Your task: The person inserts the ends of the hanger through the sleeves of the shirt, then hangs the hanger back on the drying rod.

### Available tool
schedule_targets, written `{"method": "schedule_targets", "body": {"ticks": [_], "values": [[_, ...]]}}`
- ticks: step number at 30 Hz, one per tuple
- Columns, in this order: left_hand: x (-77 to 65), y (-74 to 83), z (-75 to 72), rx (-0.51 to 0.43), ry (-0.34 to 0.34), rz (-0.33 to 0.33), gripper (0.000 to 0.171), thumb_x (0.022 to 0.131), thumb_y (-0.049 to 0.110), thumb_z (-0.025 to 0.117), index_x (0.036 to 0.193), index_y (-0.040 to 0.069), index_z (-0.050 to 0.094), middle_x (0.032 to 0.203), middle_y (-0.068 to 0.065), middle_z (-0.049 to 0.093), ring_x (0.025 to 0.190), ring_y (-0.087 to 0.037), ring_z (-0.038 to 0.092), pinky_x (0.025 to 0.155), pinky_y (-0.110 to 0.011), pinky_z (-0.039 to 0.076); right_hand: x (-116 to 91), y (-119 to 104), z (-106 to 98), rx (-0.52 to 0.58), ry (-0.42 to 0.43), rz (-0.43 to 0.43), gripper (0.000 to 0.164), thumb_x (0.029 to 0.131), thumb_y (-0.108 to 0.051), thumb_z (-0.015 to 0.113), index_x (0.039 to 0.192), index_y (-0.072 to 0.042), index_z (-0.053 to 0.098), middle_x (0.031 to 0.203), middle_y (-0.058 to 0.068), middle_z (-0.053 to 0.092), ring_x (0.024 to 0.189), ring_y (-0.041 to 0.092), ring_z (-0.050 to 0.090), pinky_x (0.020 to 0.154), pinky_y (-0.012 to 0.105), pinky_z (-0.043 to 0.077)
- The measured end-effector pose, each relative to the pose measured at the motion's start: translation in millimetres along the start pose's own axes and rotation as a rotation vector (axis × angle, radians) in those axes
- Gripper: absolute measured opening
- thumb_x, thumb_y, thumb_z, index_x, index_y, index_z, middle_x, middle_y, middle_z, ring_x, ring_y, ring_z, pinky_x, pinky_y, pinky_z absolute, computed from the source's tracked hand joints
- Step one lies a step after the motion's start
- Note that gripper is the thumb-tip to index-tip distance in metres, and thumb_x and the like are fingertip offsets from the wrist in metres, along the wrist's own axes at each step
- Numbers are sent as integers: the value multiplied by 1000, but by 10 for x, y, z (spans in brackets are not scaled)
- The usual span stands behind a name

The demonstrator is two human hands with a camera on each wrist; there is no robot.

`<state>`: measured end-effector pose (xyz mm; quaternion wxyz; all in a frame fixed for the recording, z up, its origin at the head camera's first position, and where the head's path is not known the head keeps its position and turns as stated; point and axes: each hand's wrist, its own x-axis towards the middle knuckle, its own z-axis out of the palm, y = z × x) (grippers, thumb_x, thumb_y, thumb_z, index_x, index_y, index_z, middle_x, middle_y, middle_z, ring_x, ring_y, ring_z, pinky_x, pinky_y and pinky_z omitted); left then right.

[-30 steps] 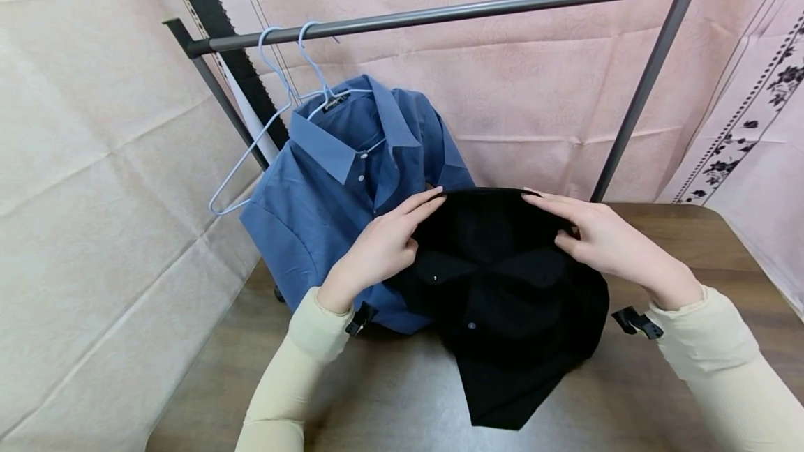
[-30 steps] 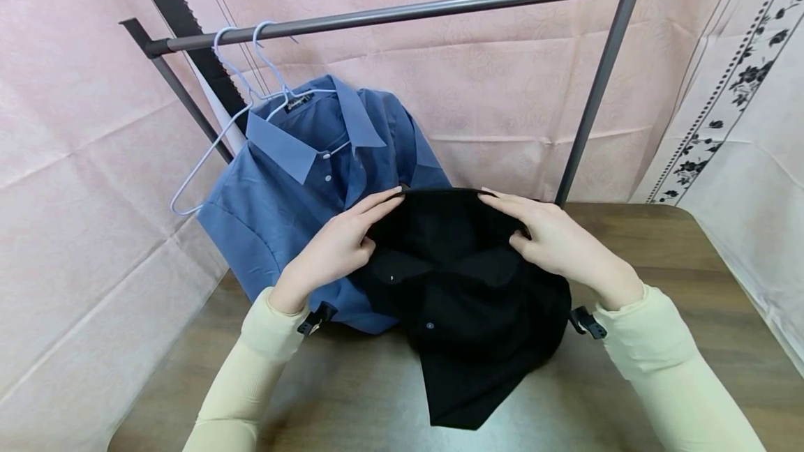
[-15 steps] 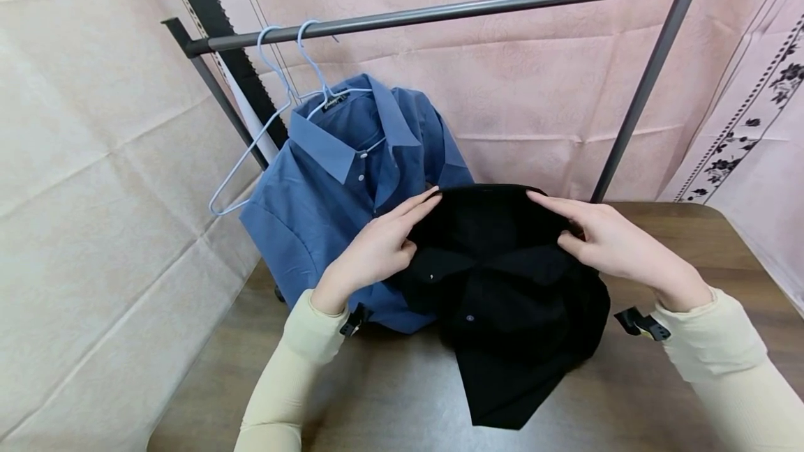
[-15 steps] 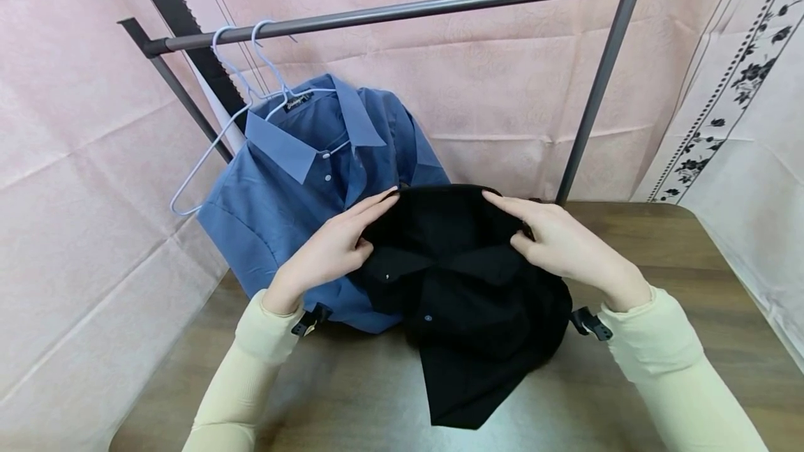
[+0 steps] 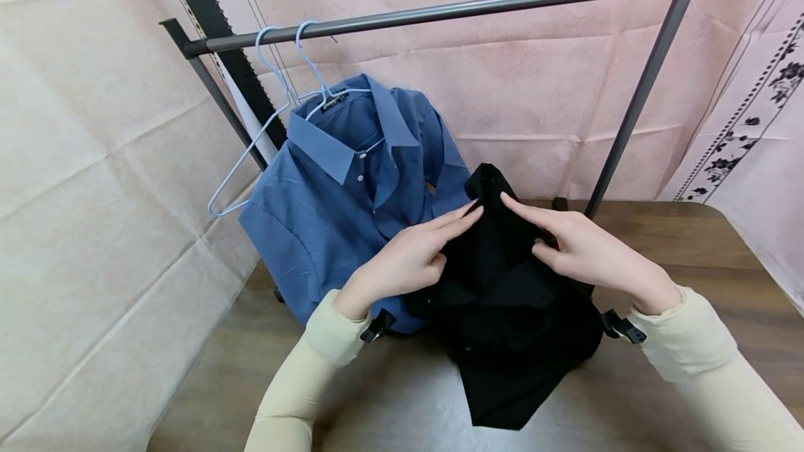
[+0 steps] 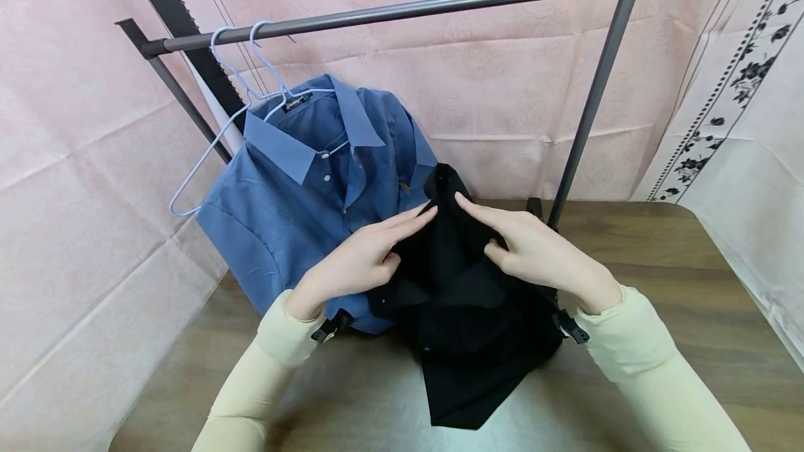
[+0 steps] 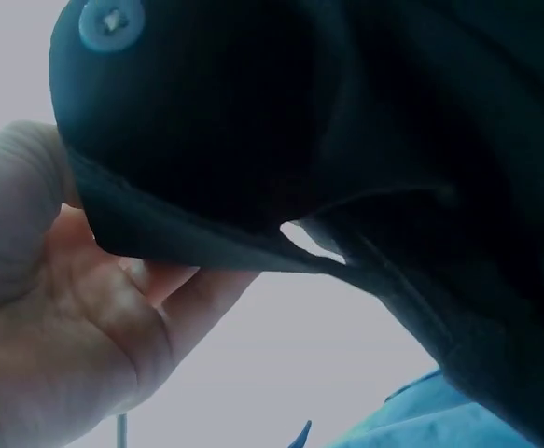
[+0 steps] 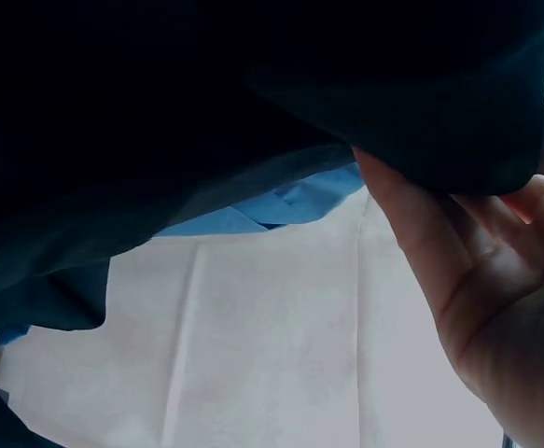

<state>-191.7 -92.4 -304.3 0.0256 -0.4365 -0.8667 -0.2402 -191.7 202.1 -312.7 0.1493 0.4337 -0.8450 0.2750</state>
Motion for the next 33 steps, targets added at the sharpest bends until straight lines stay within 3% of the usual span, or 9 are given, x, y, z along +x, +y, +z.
{"method": "schedule_targets", "body": {"ticks": [3,6,11,15,20,23,28,33], "values": [[-13,-26,10,-15,13,-10,80,90,-11,51,160,21,29,165,2,25,69,-15,44,57,-26,37,-8,17,2,-5,15,-3,85,79,17,63,155,-12,40,102,-2,61,62,1,36,66,19,37],[-47,-80,-13,5,76,-60,76,91,-7,53,159,21,33,162,-1,31,63,-15,42,60,-28,40,-31,35,-34,-8,36,23,82,81,17,63,155,-12,42,120,7,63,61,1,35,68,19,37],[-111,-157,-69,48,158,-142,65,95,4,55,155,22,41,158,-2,38,70,-15,51,67,-32,45,-59,66,-99,-7,53,79,78,83,14,63,153,-14,44,136,16,60,52,-2,29,60,19,36],[-151,-178,-88,42,153,-169,53,103,21,56,154,27,43,159,1,36,72,-14,57,67,-34,46,-54,74,-114,-9,51,100,75,84,11,62,153,-15,45,127,9,63,50,-2,29,57,19,36],[-173,-177,-83,32,155,-172,48,105,34,56,152,28,46,159,1,36,99,-16,64,82,-37,50,-46,64,-127,-13,58,105,72,84,10,63,151,-13,48,118,4,62,50,-2,30,56,20,36],[-175,-172,-84,30,182,-157,47,105,33,56,151,27,48,157,0,39,91,-14,65,81,-36,52,-39,54,-142,-11,61,117,71,85,9,63,150,-14,49,117,4,62,48,-2,29,55,20,36],[-232,-194,-160,27,283,-121,44,105,31,56,149,24,51,152,2,46,90,-13,63,79,-34,52,-44,48,-160,-7,53,152,69,87,6,64,151,-16,49,113,4,60,47,-1,29,52,22,35],[-354,-214,-442,51,469,-81,39,104,24,58,143,19,57,141,1,56,107,-17,61,86,-38,53,-69,40,-164,5,59,171,68,88,6,63,151,-18,49,108,1,60,47,-1,28,52,22,35]]}}
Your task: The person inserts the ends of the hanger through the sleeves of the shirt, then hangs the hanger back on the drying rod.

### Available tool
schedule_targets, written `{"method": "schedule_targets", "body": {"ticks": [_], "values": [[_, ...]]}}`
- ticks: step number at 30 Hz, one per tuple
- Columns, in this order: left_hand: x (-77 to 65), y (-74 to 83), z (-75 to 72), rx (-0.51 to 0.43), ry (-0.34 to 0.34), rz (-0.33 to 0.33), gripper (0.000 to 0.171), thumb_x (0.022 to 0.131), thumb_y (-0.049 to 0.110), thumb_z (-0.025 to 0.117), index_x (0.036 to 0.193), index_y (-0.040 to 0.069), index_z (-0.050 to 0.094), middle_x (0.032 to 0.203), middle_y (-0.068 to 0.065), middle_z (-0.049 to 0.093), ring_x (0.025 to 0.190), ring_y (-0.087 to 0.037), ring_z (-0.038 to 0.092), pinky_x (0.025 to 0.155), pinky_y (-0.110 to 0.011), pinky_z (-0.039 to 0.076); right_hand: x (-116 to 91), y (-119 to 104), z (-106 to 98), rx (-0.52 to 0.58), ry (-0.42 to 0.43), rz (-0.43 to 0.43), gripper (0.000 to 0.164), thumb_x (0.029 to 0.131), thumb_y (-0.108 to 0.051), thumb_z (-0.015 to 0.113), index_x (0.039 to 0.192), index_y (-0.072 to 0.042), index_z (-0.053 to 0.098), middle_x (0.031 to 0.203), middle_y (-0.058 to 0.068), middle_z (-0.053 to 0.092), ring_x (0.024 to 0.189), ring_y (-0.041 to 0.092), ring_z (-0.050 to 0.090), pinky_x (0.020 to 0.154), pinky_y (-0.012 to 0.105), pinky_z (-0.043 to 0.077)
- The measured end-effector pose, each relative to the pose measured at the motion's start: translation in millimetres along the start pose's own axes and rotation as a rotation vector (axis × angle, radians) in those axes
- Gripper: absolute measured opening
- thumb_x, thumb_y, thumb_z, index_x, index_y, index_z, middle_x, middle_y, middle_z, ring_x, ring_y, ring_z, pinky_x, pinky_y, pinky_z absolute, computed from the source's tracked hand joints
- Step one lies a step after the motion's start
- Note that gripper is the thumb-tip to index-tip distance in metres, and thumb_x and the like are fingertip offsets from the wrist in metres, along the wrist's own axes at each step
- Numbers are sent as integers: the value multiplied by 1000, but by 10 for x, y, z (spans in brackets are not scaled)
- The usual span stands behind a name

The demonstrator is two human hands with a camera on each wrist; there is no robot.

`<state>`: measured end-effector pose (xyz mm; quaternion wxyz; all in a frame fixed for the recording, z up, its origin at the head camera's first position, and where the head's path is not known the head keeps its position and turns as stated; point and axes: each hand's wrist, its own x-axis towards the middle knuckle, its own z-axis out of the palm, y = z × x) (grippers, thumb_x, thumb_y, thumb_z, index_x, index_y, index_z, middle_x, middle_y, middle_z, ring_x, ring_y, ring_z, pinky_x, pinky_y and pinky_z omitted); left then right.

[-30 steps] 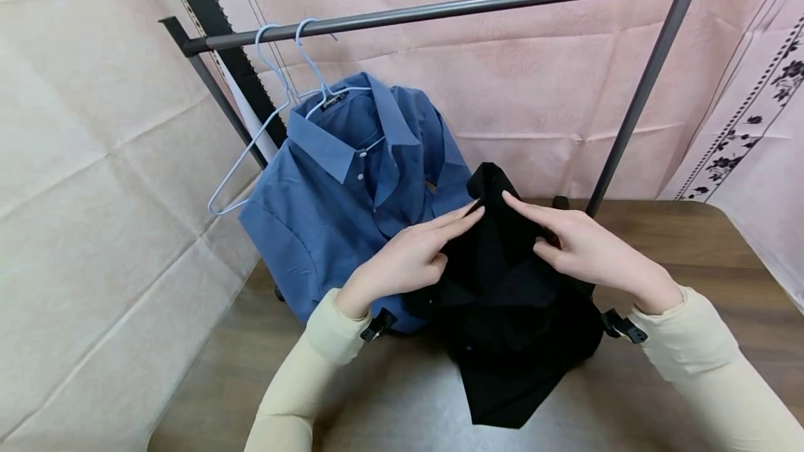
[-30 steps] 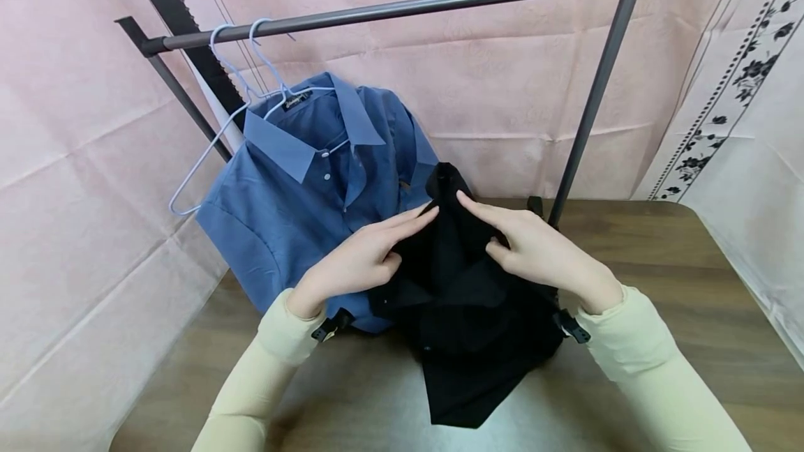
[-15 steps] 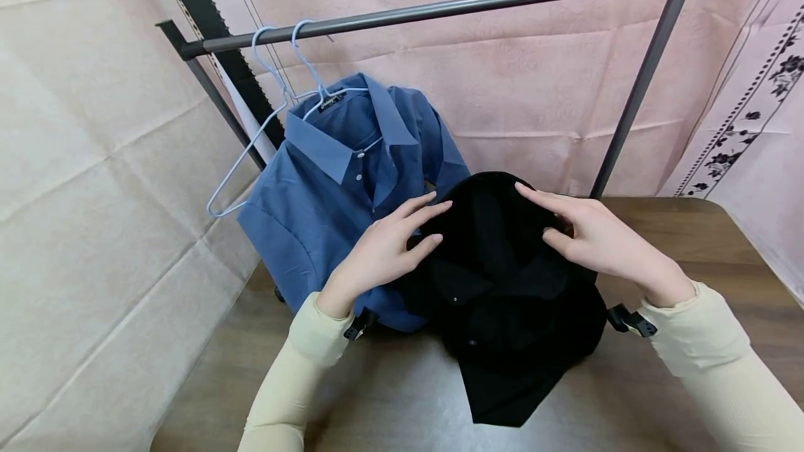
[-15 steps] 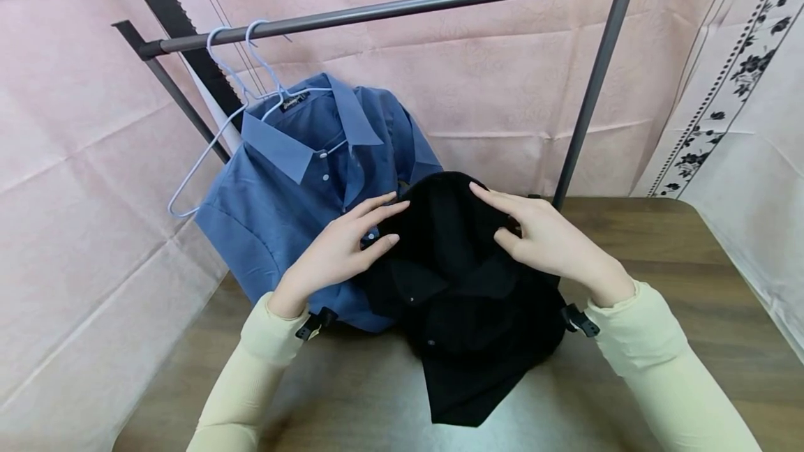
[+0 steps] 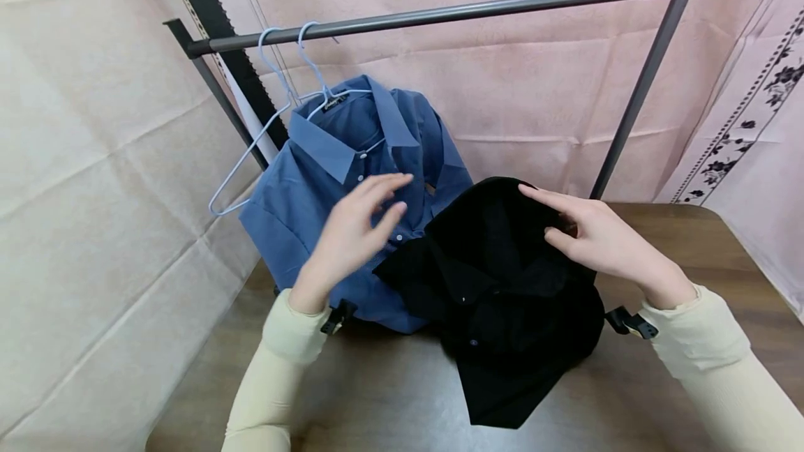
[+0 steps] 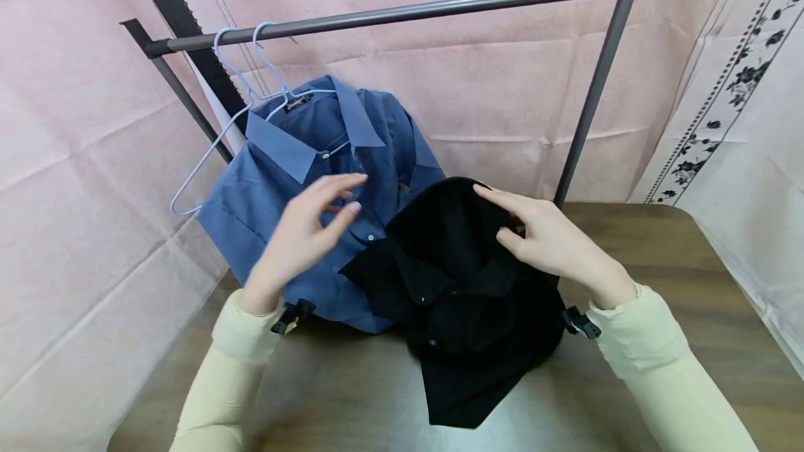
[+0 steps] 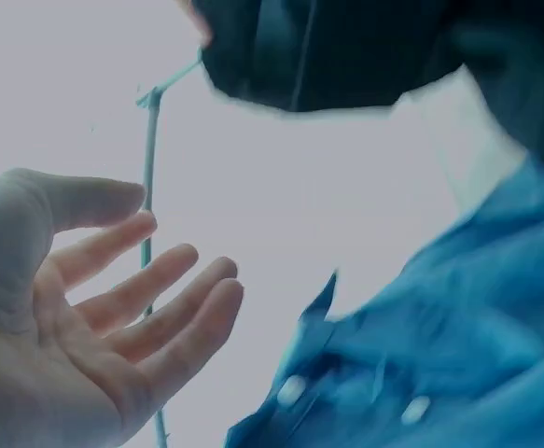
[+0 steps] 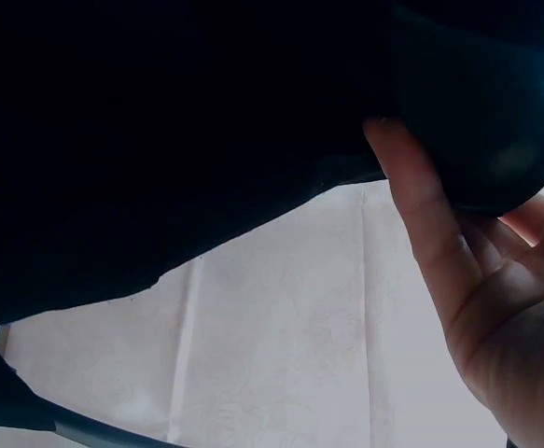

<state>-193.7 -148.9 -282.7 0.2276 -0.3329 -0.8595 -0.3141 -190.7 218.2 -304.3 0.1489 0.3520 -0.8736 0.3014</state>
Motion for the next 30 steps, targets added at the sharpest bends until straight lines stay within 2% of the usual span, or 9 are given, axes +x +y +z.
{"method": "schedule_targets", "body": {"ticks": [4,8,11,13,15,19,24,27,30], "values": [[64,-17,-322,77,158,23,36,103,18,60,138,16,62,132,-2,62,110,-21,61,80,-39,51,-31,21,7,11,10,11,68,88,6,64,150,-17,49,90,-3,53,47,-1,27,50,21,35],[114,-55,-638,186,277,3,33,101,15,61,134,13,65,127,-6,65,108,-24,61,73,-40,44,-35,38,7,4,20,11,68,88,5,64,150,-17,50,93,-1,55,47,-1,26,48,22,34],[122,-114,-860,251,336,-30,33,100,13,62,133,12,66,126,-9,65,107,-27,62,77,-42,44,-32,44,5,5,21,15,67,88,5,65,150,-17,50,104,2,59,47,-1,27,48,22,34],[114,-174,-1004,287,359,-68,35,100,13,63,134,12,65,125,-12,65,108,-30,62,84,-46,46,-33,44,5,7,16,22,67,88,5,65,150,-17,50,101,1,58,47,-1,27,48,22,34],[96,-255,-1144,320,364,-130,38,100,16,63,137,12,63,128,-13,64,110,-32,62,86,-49,45,-35,42,5,8,12,31,68,88,5,65,150,-18,50,88,-2,53,46,-1,27,48,22,35],[47,-470,-1425,358,300,-308,48,100,26,62,146,14,54,136,-15,59,118,-38,58,94,-56,42,-39,48,9,10,7,36,68,88,4,65,151,-18,49,74,-6,35,46,-1,28,48,23,35],[-16,-756,-1718,309,99,-502,63,102,42,57,155,14,40,149,-20,47,127,-47,50,99,-64,38,-41,69,13,7,11,28,67,88,4,65,150,-17,50,74,-7,35,46,-1,29,48,22,35],[-36,-912,-1768,221,-22,-572,71,100,49,58,157,14,36,152,-21,43,130,-48,47,101,-65,37,-41,84,15,1,16,25,67,88,4,65,150,-17,50,73,-7,35,46,-1,29,48,22,35],[-58,-1036,-1739,167,-119,-608,72,98,49,61,155,11,38,150,-21,46,130,-44,49,102,-58,39,-36,96,21,-4,11,25,67,88,4,65,149,-16,51,73,-8,35,45,-1,29,49,22,36]]}}
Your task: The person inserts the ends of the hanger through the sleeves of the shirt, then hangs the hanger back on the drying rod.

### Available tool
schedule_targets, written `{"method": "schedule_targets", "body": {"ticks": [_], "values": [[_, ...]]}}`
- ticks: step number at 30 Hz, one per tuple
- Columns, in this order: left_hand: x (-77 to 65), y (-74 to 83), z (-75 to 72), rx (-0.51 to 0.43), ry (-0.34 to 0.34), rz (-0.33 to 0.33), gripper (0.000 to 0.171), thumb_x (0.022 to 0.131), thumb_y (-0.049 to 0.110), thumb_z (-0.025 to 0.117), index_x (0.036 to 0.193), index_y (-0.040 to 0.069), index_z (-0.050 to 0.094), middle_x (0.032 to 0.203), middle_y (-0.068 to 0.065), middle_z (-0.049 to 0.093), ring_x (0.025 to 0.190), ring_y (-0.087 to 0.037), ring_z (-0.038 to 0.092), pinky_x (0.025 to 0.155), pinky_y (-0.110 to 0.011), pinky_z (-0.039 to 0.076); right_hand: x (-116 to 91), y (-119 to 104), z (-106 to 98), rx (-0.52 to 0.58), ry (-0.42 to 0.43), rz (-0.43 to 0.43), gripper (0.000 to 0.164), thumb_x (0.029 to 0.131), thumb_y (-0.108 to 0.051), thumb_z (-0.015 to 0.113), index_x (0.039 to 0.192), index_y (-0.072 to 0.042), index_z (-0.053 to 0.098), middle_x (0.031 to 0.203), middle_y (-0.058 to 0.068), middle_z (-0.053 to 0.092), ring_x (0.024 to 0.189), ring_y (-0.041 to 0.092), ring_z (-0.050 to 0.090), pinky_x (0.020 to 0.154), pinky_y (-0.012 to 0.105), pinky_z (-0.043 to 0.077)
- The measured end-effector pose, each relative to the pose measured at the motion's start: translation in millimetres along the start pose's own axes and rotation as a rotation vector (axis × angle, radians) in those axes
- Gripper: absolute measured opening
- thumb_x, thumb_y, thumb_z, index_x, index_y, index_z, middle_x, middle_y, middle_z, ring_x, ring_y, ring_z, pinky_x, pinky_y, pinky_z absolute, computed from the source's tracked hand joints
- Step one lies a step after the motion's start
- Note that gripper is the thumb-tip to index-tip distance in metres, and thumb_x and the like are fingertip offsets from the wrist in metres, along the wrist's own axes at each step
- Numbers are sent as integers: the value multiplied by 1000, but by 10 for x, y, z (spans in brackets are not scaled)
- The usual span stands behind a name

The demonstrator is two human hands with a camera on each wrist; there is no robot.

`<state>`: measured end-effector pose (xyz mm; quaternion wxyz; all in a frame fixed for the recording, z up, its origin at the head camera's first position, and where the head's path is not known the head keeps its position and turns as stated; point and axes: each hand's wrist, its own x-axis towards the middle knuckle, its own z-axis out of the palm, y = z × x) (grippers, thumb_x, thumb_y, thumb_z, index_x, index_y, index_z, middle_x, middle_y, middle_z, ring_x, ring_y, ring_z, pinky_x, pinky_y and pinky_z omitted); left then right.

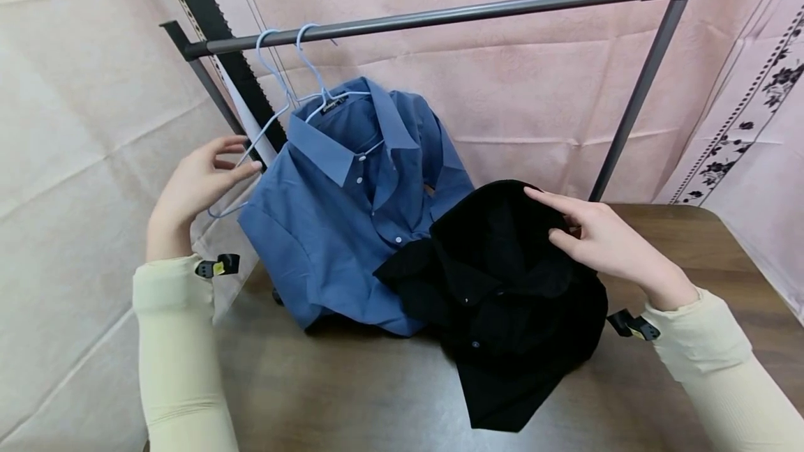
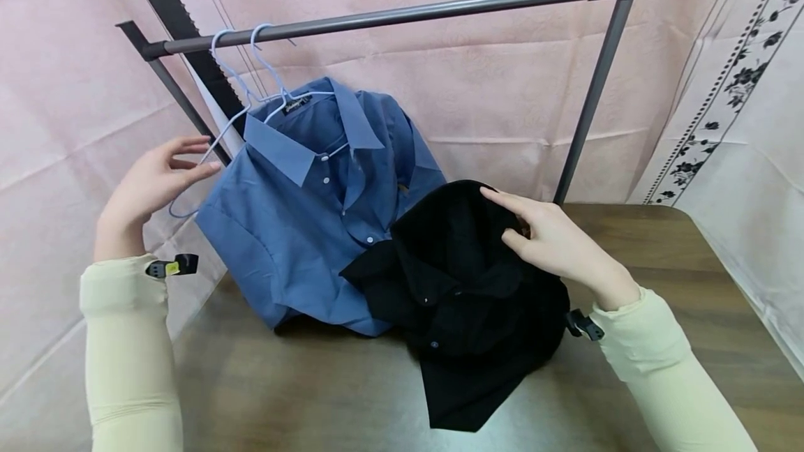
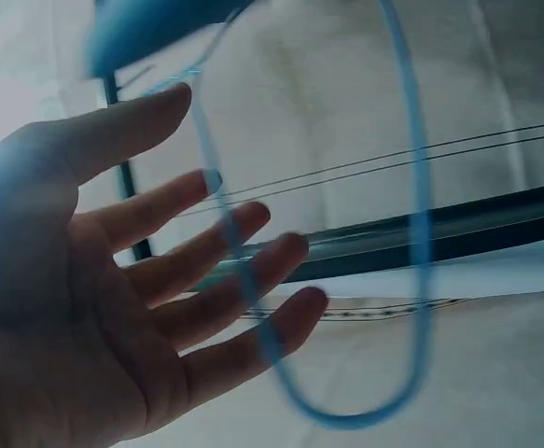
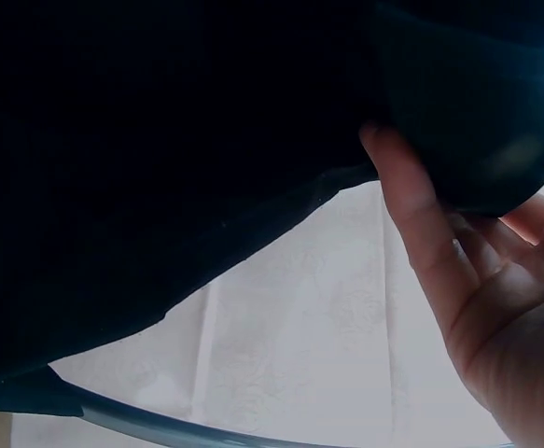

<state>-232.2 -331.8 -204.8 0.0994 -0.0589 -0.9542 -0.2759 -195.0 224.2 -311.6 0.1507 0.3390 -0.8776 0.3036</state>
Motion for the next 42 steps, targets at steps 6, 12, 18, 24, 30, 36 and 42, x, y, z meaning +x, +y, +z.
{"method": "schedule_targets", "body": {"ticks": [6,12,18,24,30,36,42], "values": [[131,-192,126,-130,-161,-29,68,104,41,54,160,12,28,144,-23,52,109,-13,61,80,-26,53,6,11,11,-11,-5,12,67,88,4,65,149,-18,51,68,-12,31,46,-1,29,49,23,36],[256,-342,245,-176,-258,-94,70,106,43,46,163,14,17,141,-27,49,92,-4,60,74,-26,54,-1,20,22,-7,-10,14,67,88,4,65,149,-18,51,64,-16,24,48,0,29,49,23,35],[280,-311,357,-115,-264,-48,33,104,28,48,126,5,55,101,-16,57,80,-19,50,68,-34,43,-23,47,29,-17,-9,17,67,87,3,65,149,-18,51,64,-16,24,48,0,29,50,24,35],[277,-277,429,-139,-158,-28,21,99,20,52,96,2,62,83,-7,57,76,-24,51,64,-35,42,-39,82,30,-24,-7,11,68,86,4,66,149,-18,52,64,-16,24,50,0,29,51,24,35],[244,-305,451,-135,-59,-18,35,97,20,55,111,-8,69,87,-12,67,70,-18,57,58,-28,47,-40,88,42,-16,-7,5,68,86,5,66,148,-18,52,63,-17,23,49,0,30,50,23,35],[172,-337,425,-119,36,-88,44,99,32,59,117,-6,71,108,-15,71,89,-18,57,68,-22,46,-44,90,48,-13,-16,11,68,86,4,66,149,-18,52,63,-17,24,49,0,30,51,24,36],[64,-502,477,-183,124,-86,42,99,33,61,111,-7,70,82,13,67,77,-6,55,66,-19,43,-49,97,45,-11,-18,16,68,87,3,66,150,-19,51,64,-16,25,50,1,31,51,24,36]]}}
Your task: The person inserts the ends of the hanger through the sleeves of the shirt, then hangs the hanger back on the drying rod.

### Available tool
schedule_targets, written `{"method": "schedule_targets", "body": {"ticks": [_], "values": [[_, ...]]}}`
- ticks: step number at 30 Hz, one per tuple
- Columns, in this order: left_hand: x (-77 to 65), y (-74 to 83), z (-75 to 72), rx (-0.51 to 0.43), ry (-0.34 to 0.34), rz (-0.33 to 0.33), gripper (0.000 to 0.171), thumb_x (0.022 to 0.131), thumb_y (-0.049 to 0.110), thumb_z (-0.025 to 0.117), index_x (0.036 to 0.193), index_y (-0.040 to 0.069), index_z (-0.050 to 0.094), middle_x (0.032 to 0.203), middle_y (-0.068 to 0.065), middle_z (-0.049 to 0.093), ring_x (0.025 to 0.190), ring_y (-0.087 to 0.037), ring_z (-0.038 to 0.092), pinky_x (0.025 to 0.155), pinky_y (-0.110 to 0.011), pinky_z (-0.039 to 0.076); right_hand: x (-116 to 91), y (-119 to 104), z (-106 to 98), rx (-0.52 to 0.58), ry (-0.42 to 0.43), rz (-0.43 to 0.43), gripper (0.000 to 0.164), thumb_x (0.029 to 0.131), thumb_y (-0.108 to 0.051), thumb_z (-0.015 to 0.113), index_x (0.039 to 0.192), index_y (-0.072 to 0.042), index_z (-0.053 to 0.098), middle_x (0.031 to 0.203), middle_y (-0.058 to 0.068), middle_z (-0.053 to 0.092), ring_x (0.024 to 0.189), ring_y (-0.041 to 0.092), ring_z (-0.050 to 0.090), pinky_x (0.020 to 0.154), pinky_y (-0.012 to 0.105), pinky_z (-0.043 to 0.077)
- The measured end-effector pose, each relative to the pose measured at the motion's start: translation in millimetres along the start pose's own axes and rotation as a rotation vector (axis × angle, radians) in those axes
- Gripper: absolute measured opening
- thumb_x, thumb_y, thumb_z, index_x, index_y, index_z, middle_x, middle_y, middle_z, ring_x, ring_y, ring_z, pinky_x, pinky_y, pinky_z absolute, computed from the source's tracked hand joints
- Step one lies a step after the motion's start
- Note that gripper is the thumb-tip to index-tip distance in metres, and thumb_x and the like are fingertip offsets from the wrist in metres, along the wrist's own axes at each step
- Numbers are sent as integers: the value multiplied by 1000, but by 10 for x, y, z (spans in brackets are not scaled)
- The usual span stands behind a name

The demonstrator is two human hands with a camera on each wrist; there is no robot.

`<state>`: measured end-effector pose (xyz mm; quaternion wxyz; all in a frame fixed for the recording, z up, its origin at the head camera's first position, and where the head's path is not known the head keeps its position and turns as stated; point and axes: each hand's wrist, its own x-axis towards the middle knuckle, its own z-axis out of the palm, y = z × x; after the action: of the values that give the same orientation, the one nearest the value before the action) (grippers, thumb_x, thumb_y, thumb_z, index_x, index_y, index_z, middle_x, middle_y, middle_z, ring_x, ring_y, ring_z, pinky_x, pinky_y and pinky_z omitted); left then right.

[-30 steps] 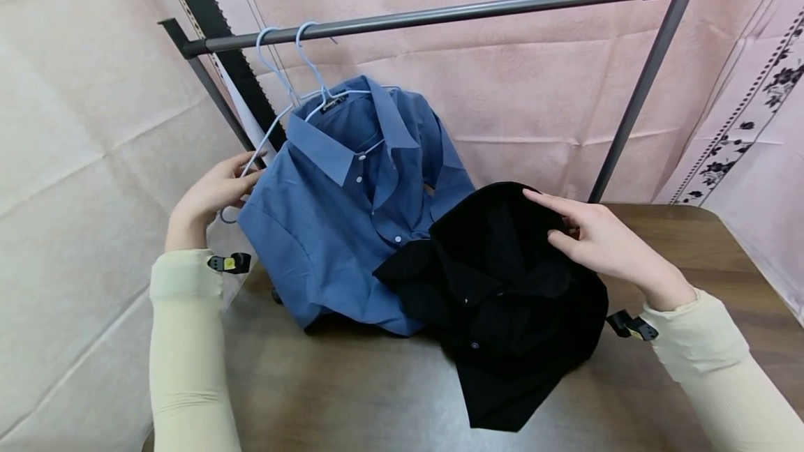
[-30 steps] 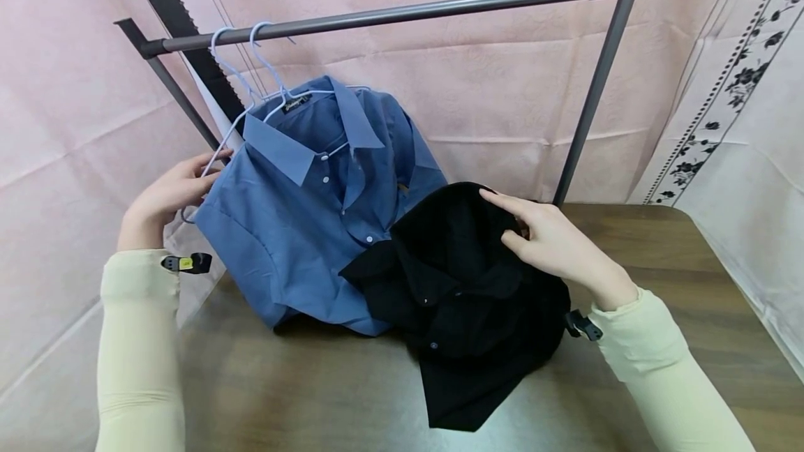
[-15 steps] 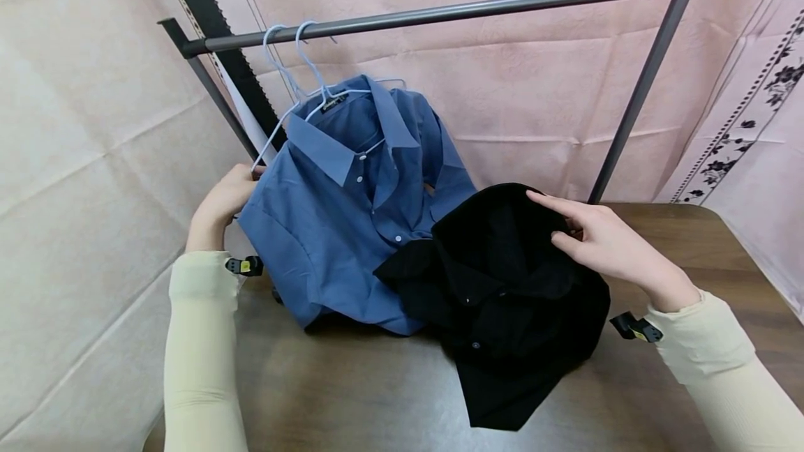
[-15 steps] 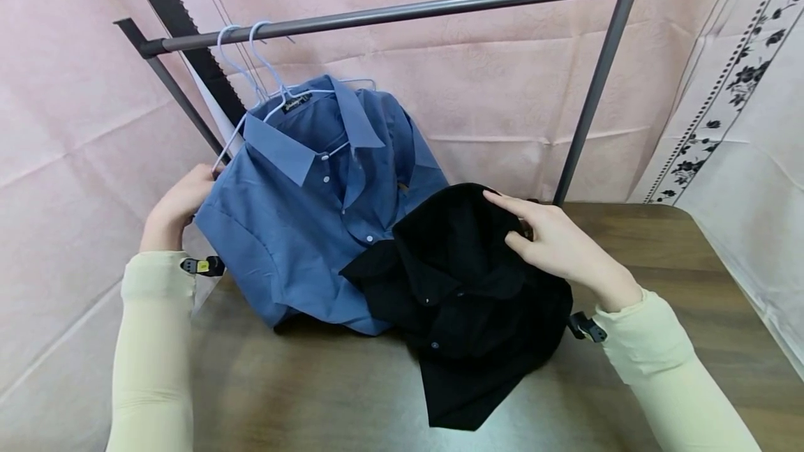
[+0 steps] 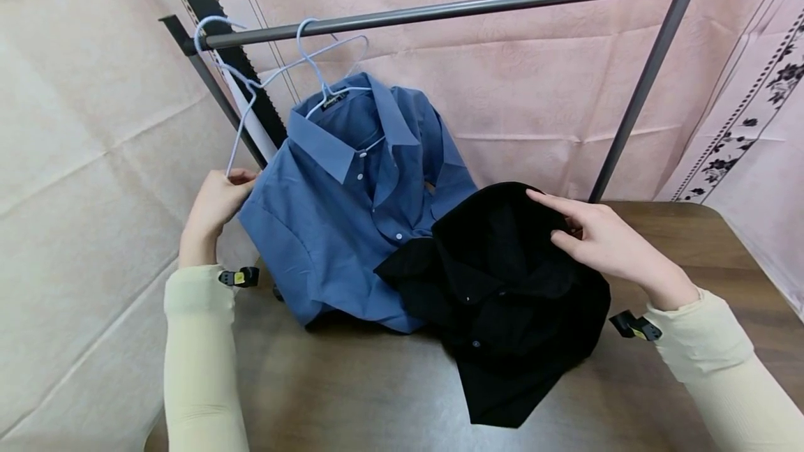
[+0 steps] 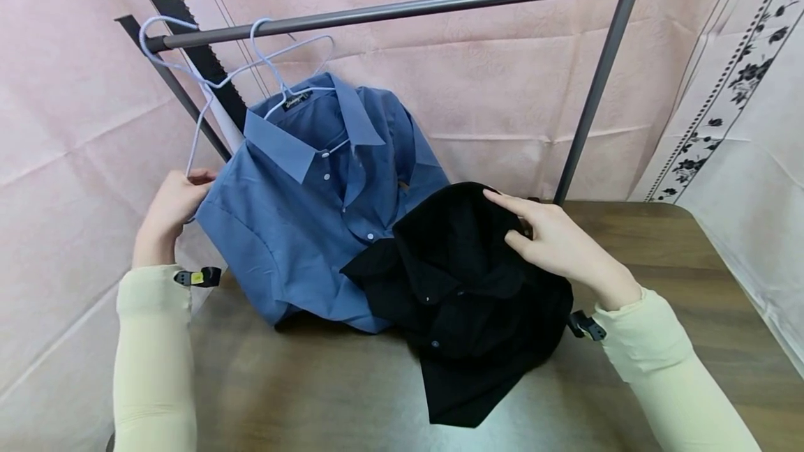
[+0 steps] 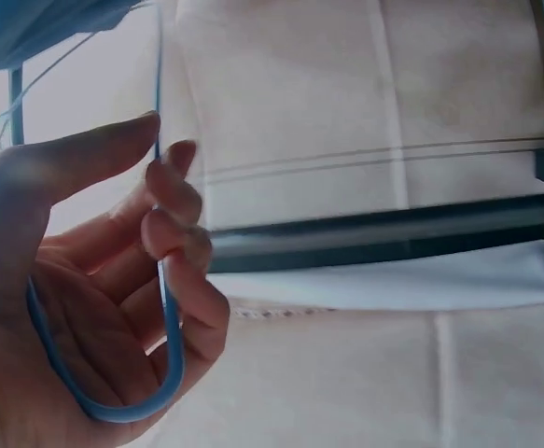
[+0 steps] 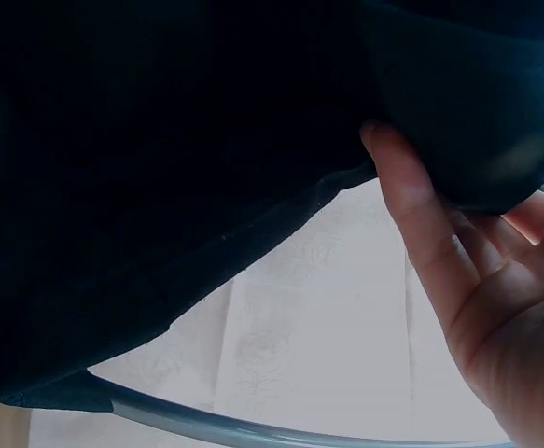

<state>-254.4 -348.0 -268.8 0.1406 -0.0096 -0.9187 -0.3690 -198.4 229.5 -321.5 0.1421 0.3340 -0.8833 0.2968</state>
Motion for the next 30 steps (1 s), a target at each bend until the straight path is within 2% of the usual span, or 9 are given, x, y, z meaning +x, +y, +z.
{"method": "schedule_targets", "body": {"ticks": [3,7,10,12,16,18,23,25,30], "values": [[-88,-163,39,-64,40,-9,32,98,24,61,106,-6,68,72,21,60,66,-3,53,60,-19,42,-1,3,3,0,1,-2,68,87,3,66,150,-19,51,63,-16,25,50,1,31,51,24,36],[-232,-429,108,-150,77,-53,12,95,11,56,91,3,64,58,16,51,52,-5,45,50,-21,37,-5,8,9,-3,5,-7,68,86,4,66,149,-18,51,63,-16,25,50,1,31,51,24,36],[-336,-619,164,-238,64,-90,15,95,9,56,81,12,62,54,10,45,50,-7,42,50,-23,33,-8,12,16,-5,11,-9,68,86,4,67,149,-19,52,63,-16,25,50,1,32,51,24,36],[-407,-719,189,-289,45,-113,17,96,11,59,80,14,63,57,8,46,52,-8,43,51,-23,34,-10,12,21,-2,12,-10,68,86,4,66,149,-18,52,63,-16,25,50,1,32,51,24,36],[-536,-858,212,-314,34,-136,17,98,19,66,85,9,64,61,5,48,57,-11,44,53,-25,34,-14,13,32,12,7,-5,69,86,5,66,149,-18,52,62,-16,25,50,1,32,50,24,36],[-589,-910,210,-335,61,-145,20,98,22,69,85,6,64,61,5,48,57,-11,43,53,-26,34,-14,14,36,16,4,-2,69,86,5,66,149,-18,51,62,-16,25,50,1,32,50,24,36],[-653,-1008,169,-505,174,-146,21,93,19,75,84,1,68,60,4,54,54,-10,47,52,-23,38,-12,21,34,12,6,0,68,87,4,66,149,-19,51,62,-16,26,50,2,33,50,24,37],[-664,-1009,141,-546,199,-133,22,92,17,76,88,-3,69,60,3,56,54,-11,48,53,-22,38,-12,25,31,12,8,-1,68,87,4,67,149,-19,51,62,-15,26,50,2,33,50,24,37],[-748,-873,1,-525,220,-112,22,91,16,78,92,-5,72,61,3,61,54,-11,52,55,-24,38,-8,30,37,22,4,4,68,87,4,66,149,-19,51,62,-16,27,50,2,34,50,24,37]]}}
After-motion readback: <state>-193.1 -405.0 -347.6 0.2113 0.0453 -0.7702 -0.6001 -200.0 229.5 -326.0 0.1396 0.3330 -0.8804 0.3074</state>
